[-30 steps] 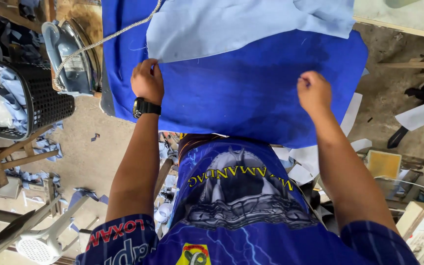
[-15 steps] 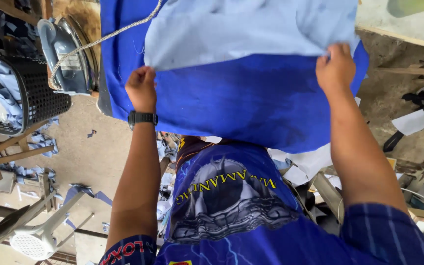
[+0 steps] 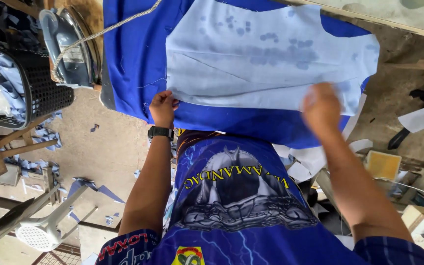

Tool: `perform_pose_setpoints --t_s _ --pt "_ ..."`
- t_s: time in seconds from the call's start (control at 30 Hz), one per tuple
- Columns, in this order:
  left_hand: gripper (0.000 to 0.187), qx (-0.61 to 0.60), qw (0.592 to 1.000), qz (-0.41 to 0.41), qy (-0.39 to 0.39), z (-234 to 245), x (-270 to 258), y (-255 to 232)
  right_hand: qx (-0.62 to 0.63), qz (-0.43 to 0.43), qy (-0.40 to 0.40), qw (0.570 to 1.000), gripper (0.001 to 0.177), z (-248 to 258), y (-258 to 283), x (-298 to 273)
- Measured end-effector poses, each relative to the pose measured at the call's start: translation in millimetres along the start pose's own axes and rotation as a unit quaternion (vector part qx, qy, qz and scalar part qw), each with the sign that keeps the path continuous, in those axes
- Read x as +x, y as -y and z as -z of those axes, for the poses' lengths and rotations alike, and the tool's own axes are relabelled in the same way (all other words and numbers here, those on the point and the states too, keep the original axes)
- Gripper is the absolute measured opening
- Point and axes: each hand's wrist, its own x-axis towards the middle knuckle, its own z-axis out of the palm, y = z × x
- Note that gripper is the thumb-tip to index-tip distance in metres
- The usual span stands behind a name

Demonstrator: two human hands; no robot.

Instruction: The person irons a light blue fabric piece on a blue-covered table, repeatedly spraying it with water and smoothing it with an iron. They fold the fabric, iron it again, and then handle a dark blue fabric piece, folding and ironing it as well.

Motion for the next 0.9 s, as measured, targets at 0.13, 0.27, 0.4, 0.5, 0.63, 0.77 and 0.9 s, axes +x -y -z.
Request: perform_pose_setpoints --t_s 0.13,0.27,0.4,0.5,0.63,0.77,0.9 --pt "0.013 -0.016 1.0 -0.016 0.017 -2 -10 -13 0.059 0.128 0.031 0.99 0.026 -42 61 -41" --pt "0.016 -0.044 0.998 -0.028 0.033 -5 -12 -31 0.028 0.173 -0.059 0.983 0.033 -54 69 -44" --pt "0.02 -0.056 0.996 -0.044 0.046 -7 -13 -42 -0.012 0.19 -0.064 0.98 0.025 -63 58 -52" --pt "0.023 0.012 0.994 -0.098 0.056 -4 -14 -52 -0.037 0.177 -0.075 0.981 0.047 -52 59 -51" --pt "0.027 0.194 0.928 -0.314 0.045 -4 0 -54 -0.016 0.184 -0.086 0.979 0.027 -55 49 -51" --pt "0.017 0.324 0.822 -0.468 0.004 -11 23 -49 -0.021 0.184 -0.097 0.978 0.008 -58 29 -47" --pt "0.01 0.342 0.779 -0.525 -0.019 -43 43 -91 -0.066 0.138 -0.021 0.988 0.01 -70 -29 -25"
